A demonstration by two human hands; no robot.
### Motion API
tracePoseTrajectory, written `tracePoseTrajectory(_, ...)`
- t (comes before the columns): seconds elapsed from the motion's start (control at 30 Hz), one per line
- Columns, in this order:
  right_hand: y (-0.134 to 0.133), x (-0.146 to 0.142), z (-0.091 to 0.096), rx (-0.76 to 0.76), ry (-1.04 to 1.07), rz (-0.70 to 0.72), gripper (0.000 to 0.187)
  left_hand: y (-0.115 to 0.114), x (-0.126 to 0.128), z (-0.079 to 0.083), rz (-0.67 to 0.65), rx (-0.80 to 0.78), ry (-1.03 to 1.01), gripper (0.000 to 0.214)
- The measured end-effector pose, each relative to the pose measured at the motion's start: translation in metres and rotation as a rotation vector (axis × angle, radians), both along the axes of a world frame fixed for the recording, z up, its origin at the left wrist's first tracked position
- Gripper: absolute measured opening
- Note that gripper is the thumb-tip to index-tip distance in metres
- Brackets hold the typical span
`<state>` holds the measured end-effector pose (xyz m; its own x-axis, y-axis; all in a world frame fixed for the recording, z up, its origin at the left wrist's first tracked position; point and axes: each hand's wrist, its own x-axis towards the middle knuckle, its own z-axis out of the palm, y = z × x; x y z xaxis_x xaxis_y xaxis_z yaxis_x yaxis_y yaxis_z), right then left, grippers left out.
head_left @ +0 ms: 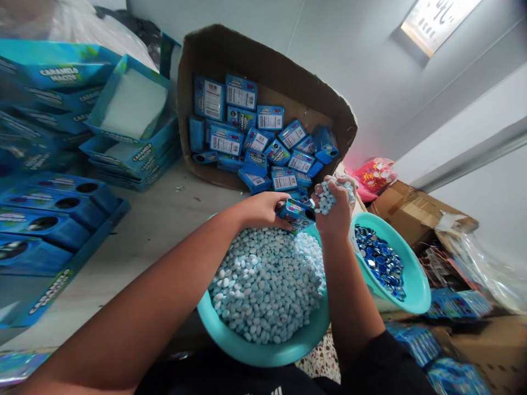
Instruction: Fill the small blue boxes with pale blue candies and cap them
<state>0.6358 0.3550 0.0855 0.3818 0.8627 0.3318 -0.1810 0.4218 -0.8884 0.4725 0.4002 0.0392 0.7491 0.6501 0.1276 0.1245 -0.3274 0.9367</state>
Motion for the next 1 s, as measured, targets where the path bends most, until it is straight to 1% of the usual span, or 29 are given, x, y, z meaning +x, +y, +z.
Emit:
tracePoseTrajectory(0.2, -0.0007, 0.0000, 0.0001, 0.015, 0.058, 0.042, 0.030, 0.0000, 0.0000, -0.0011, -0.022, -0.019, -0.042, 0.038)
tracePoseTrajectory(0.33, -0.0009, -0.0001, -0.0004, 0.034, 0.072, 0.060, 0.030, -0.0012, 0.0004, -0.0002, -0.001, -0.016, -0.003, 0.038)
tracePoseTrajectory(0.5, 0.0004, 0.0006, -0.0019, 0.024, 0.070, 0.041, 0.031, -0.0032, 0.0004, 0.0029, -0.008, -0.058, -0.017, 0.035)
tracePoseTrajectory(0.7, 0.0044, 0.0035, -0.0066, 0.071, 0.111, 0.048, 0.034, -0.0013, 0.0001, 0.0011, -0.034, -0.046, -0.012, 0.040)
tracePoseTrajectory(0.9, 0.0046, 0.0047, -0.0077, 0.096, 0.112, 0.083, 0.030, -0.0006, 0.0001, -0.0009, -0.035, -0.028, -0.036, 0.037)
tracePoseTrajectory(1.0, 0.0042, 0.0054, -0.0073, 0.102, 0.108, 0.097, 0.031, -0.0014, -0.0006, -0.0011, -0.056, 0.016, -0.057, 0.033)
